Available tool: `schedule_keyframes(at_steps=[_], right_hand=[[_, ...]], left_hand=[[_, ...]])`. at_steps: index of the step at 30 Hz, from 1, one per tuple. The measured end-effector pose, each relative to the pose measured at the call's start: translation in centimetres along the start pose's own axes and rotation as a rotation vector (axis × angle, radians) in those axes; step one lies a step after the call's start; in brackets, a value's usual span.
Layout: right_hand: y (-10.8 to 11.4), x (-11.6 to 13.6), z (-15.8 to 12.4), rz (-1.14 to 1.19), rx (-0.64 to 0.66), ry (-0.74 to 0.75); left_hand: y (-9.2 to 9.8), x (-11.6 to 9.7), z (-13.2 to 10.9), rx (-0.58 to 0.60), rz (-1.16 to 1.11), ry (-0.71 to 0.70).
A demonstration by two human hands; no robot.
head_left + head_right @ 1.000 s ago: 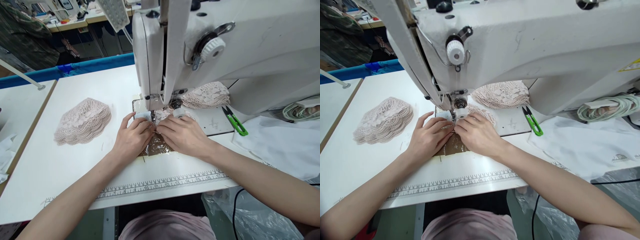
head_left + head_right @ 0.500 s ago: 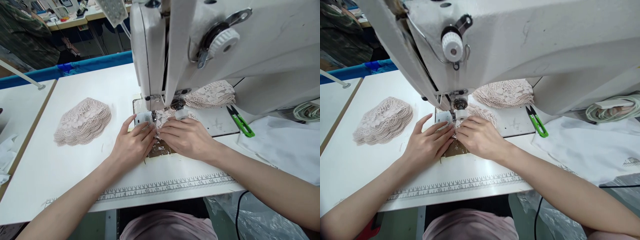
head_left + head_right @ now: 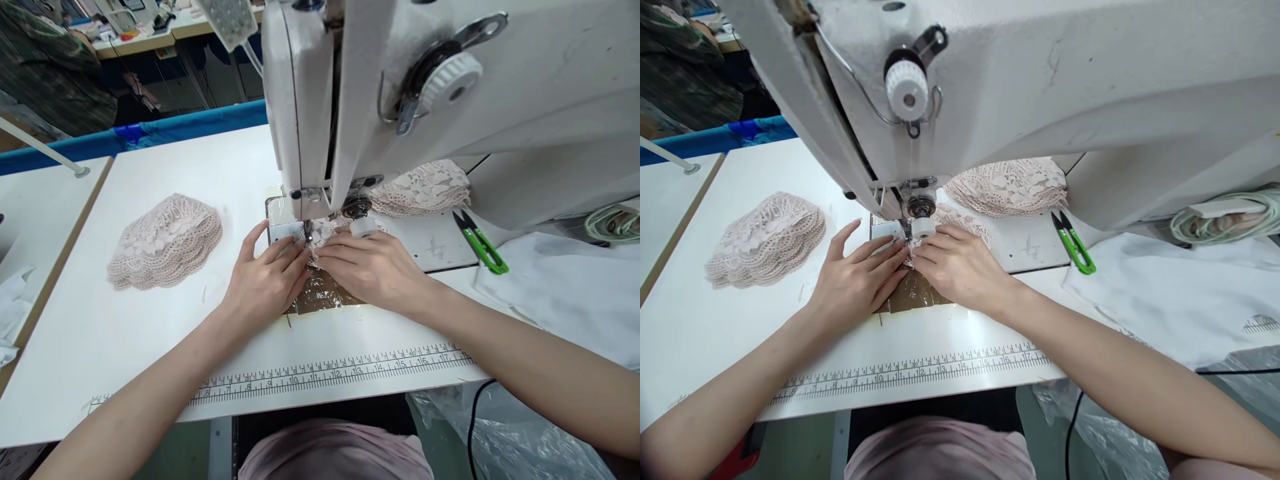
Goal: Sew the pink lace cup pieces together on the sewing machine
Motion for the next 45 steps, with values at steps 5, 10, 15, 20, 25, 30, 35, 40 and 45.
schedule_keyframes(at_steps=[5,10,15,20,25,30,35,40,45], right_hand=[[-0.4,-0.2,-0.2,-0.012,0.016,-0.023],[-0.7,-0.1,-0.3,0.029,0.040,-0.035],[-0.7,-0.1,-0.4,-0.005,0.052,-0.040],[-0.8,-0.3,-0.3,-0.002,0.068,-0.063],[-1.0,-0.6,-0.2,-0.003,0.108,-0.099],[-0.9,-0.6,-0.3,-0.017,0.094,-0.090],[-0.6,-0.8,-0.6,0.003,0.038,-0.103],[-0.5,-0.6,-0.4,-0.003,0.048,-0.091],[-0.5,-0.4,-0.3,-0.021,0.068,-0.076]], left_hand=[[0.3,-0.2,0.0,-0.027,0.018,-0.026],[0.4,0.1,0.0,-0.015,-0.006,0.000],[0.4,0.3,0.0,-0.032,0.006,-0.006],[-0.1,0.8,0.2,-0.031,0.005,0.027],[-0.2,0.9,0.2,-0.045,0.032,0.023],[-0.3,1.0,0.1,-0.049,0.065,0.019],[-0.3,1.0,0.2,-0.048,0.050,0.035],[-0.3,1.0,0.2,-0.041,0.061,0.035],[-0.4,1.1,0.1,-0.044,0.066,0.035]])
Point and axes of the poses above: each hand's wrist, its own z-axis towards the middle knuckle, its own y-axis out of the back of the hand, x = y × z, the point moved 8 cm from there along z, towards the middle knuckle, and after that the axes turned 13 degrees about y, right-handed, at the moved point
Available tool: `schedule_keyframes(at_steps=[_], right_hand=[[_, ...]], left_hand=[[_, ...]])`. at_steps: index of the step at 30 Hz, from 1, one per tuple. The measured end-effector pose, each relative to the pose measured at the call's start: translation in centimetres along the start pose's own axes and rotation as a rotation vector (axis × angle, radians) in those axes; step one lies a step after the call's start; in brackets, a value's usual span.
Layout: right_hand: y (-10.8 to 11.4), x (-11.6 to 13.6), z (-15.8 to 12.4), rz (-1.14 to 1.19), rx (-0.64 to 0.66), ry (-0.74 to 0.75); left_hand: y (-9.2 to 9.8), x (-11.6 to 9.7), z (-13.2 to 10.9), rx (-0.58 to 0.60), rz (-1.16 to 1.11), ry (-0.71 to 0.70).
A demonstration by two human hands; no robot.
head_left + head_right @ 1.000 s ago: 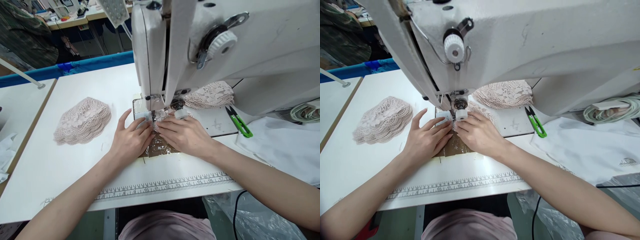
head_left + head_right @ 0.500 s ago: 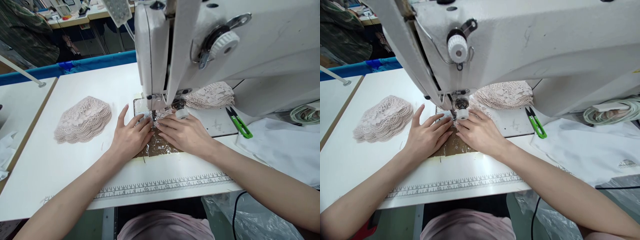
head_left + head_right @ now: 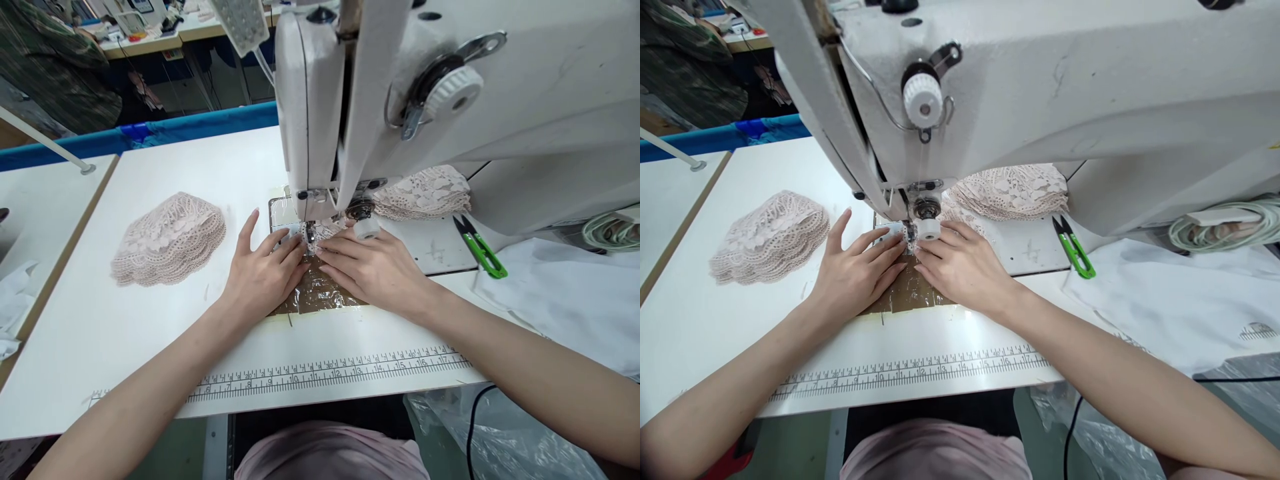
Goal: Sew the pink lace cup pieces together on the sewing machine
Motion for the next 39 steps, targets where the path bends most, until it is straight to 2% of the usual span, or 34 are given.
schedule_keyframes(at_steps=[6,21,33,39], right_hand=[[-0.3,-0.1,-0.1,-0.010,0.026,-0.009],[-1.3,-0.8,0.0,-0.044,0.103,-0.058],[-1.2,-1.3,-0.2,-0.076,0.094,-0.114],[-1.5,-1.9,-0.2,-0.063,0.158,-0.150]], left_hand=[[-0.1,0.2,0.1,-0.002,-0.027,0.022],[-1.4,1.4,0.6,0.083,-0.065,0.129],[-1.0,1.6,0.6,0.082,-0.057,0.150],[-0.4,1.6,0.5,0.067,-0.053,0.141]])
Point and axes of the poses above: each hand's wrist, its own z-axis towards the middle knuckle, its own y-axis out of the back of the hand, x = y × z, the point moved 8 cm from there along z, towards the middle knuckle, and after that the axes turned 13 degrees about y, right-handed, at the moved point
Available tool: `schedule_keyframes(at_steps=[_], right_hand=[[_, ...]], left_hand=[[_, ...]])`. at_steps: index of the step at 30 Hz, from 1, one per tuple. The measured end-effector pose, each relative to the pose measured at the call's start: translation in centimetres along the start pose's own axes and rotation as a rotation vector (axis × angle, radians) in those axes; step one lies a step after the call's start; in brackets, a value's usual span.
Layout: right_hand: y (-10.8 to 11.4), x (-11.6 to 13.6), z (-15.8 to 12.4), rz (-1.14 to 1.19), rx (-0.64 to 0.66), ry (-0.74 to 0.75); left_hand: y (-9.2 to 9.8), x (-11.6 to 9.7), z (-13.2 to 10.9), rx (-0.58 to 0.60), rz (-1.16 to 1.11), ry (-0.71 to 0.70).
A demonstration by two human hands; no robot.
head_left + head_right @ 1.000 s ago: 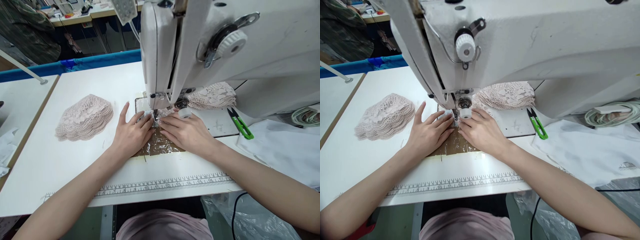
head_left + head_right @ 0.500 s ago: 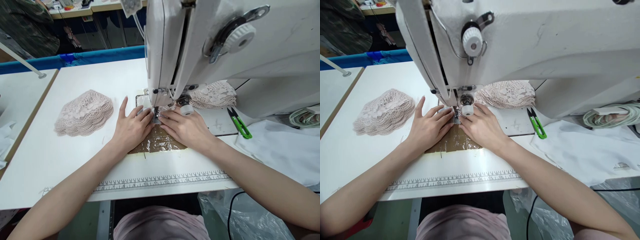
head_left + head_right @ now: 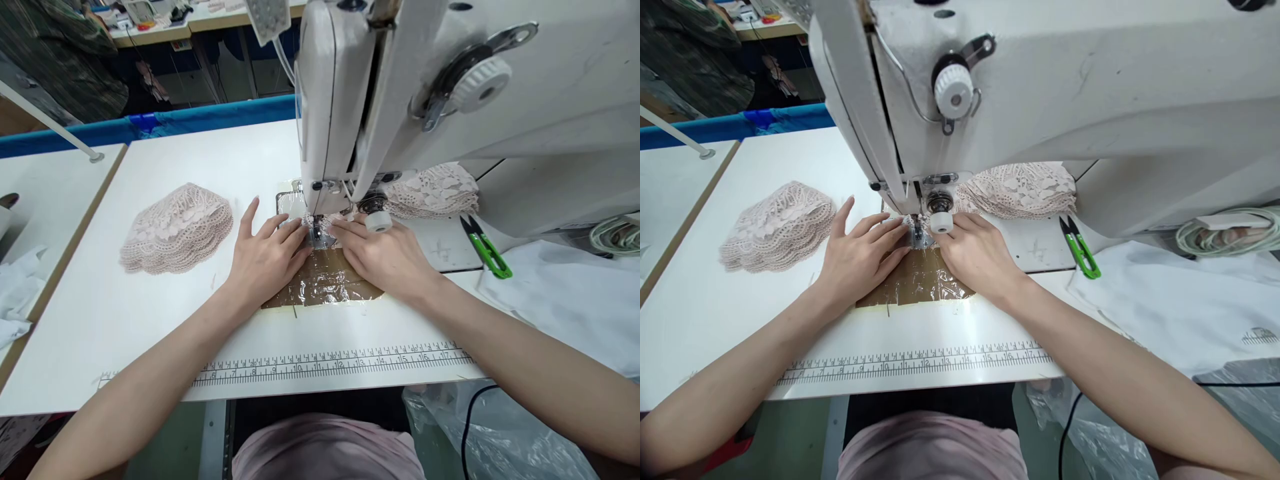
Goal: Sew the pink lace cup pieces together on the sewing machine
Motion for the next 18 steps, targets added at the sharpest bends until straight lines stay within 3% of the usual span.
schedule_keyframes(at_steps=[4,7,9,11,14,16,18], right_hand=[[0.5,-1.1,0.0,0.195,0.021,-0.098],[0.8,-1.3,-0.2,0.802,-0.030,-0.173],[0.5,-0.8,-0.4,1.266,-0.015,-0.238],[-0.1,-0.6,-0.6,1.573,-0.008,-0.352],[-0.9,-0.7,-0.8,1.778,-0.047,-0.492],[-1.3,-0.4,-0.7,1.846,-0.036,-0.522],[-1.3,0.4,-0.5,1.891,0.019,-0.488]], left_hand=[[0.6,-0.7,-0.3,-0.020,-0.071,-0.062],[1.1,-1.2,-0.5,0.025,-0.280,-0.091],[1.5,-1.2,-0.5,0.117,-0.559,-0.066],[1.1,-0.7,-0.5,0.298,-0.885,0.038],[-0.1,0.9,-1.0,0.531,-1.220,0.339],[-0.1,2.0,-1.3,0.545,-1.318,0.475],[0.4,2.6,-1.2,0.535,-1.357,0.506]])
Point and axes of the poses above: each hand's wrist, its own z-axis towards the middle knuckle, its own y-axis out of the back of the hand, x = y × z, the point moved 8 cm from there along z, towards the middle knuckle, and after that the axes turned 13 degrees about y, right-handed, at the moved point
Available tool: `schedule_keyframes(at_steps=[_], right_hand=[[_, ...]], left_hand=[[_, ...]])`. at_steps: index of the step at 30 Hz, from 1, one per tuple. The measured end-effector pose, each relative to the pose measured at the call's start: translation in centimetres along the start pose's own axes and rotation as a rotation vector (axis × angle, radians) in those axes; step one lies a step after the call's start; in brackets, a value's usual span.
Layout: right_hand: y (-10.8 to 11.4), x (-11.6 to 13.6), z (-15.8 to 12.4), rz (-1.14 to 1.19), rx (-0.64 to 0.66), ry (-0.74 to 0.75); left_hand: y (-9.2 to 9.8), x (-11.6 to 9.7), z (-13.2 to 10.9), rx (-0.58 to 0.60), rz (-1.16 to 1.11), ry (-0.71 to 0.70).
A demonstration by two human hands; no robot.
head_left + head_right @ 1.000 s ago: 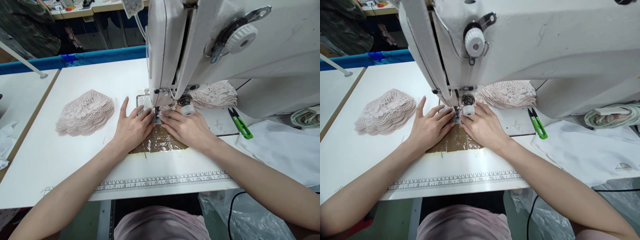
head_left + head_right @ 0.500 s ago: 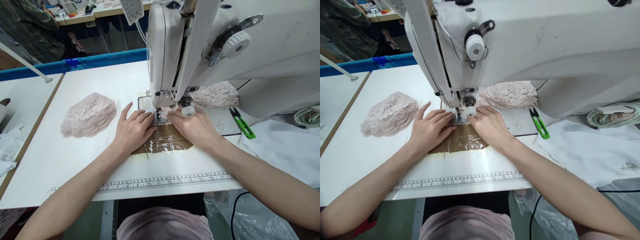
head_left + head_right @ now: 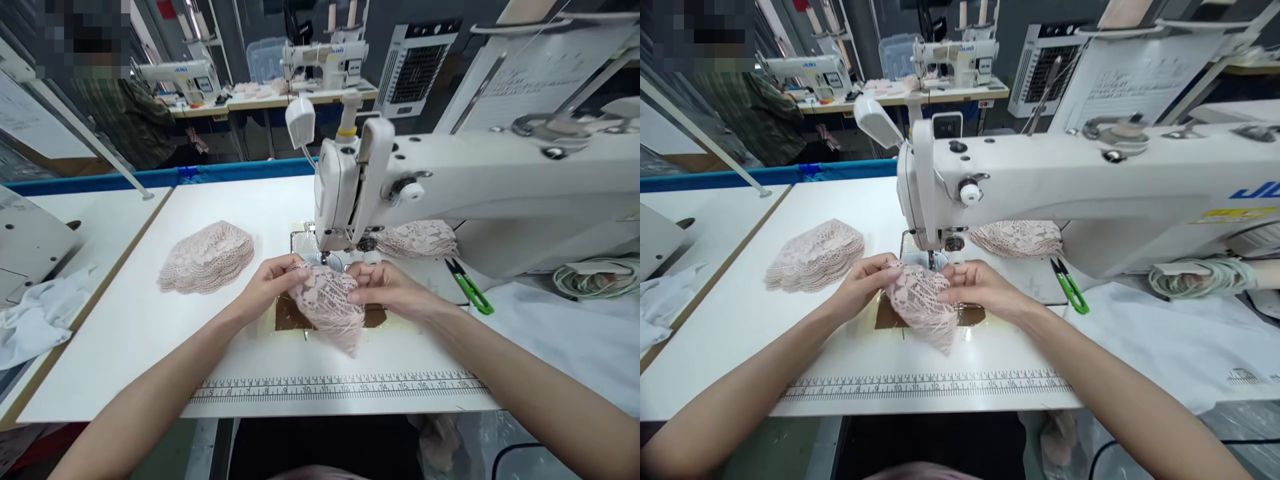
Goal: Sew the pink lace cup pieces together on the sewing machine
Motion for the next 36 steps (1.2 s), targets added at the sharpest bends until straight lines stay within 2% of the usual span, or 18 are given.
schedule_keyframes(at_steps=[3,7,9,12,13,15,16,17,18,21,22,23,25,27,30,33,35,36], right_hand=[[-1.6,0.1,0.1,-0.054,0.114,0.023],[-2.2,1.0,0.5,-0.279,0.053,0.131],[-2.7,1.0,0.6,-0.328,0.047,0.130],[-3.3,0.7,0.6,-0.264,0.053,0.089],[-3.5,0.7,0.6,-0.237,0.053,0.080],[-3.9,0.9,0.6,-0.247,0.072,0.081],[-4.3,1.1,0.6,-0.290,0.100,0.089],[-4.8,1.4,0.6,-0.354,0.128,0.104],[-5.5,1.8,0.6,-0.424,0.168,0.123],[-8.4,2.9,0.5,-0.534,0.279,0.165],[-9.5,3.2,0.6,-0.535,0.314,0.172],[-10.6,3.4,0.6,-0.524,0.354,0.174],[-12.3,3.5,0.9,-0.497,0.398,0.179],[-12.8,3.3,1.4,-0.489,0.365,0.189],[-12.2,2.2,2.5,-0.497,0.265,0.183],[-12.0,0.3,3.9,-0.511,0.220,0.112],[-12.3,0.2,5.6,-0.523,0.179,0.137],[-12.5,0.7,6.9,-0.526,0.141,0.202]], left_hand=[[0.7,-1.6,-0.6,-0.018,0.065,0.010],[0.9,-5.5,-2.9,-0.135,0.335,-0.075],[-0.4,-6.9,-4.8,-0.183,0.559,-0.158],[-4.1,-6.7,-8.0,-0.204,0.931,-0.311],[-5.7,-5.6,-8.8,-0.137,1.054,-0.325],[-8.7,-3.0,-10.6,0.113,1.174,-0.361],[-9.5,-2.0,-11.4,0.250,1.114,-0.366],[-9.5,-1.6,-11.9,0.294,1.023,-0.359],[-8.4,-1.8,-11.8,0.227,0.906,-0.340],[-1.8,-3.4,-10.9,-0.199,0.592,-0.272],[-0.6,-3.4,-10.5,-0.190,0.557,-0.245],[0.2,-3.0,-9.9,-0.105,0.512,-0.198],[0.7,-1.3,-9.0,0.171,0.383,-0.064],[2.1,0.5,-8.8,0.251,0.284,0.056],[5.1,2.9,-9.7,0.176,0.128,0.165],[8.4,3.9,-11.5,0.045,0.028,0.190],[11.2,3.4,-12.2,-0.108,0.056,0.169],[13.1,2.8,-12.3,-0.242,0.110,0.144]])
Point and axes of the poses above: each hand's wrist, its own z-axis towards the middle knuckle, its own y-axis out of the back of the hand, x = y × z, the point moved 8 cm from there along z, towards the middle knuckle, and after that the axes turned 13 degrees about y, right-handed, at the moved point
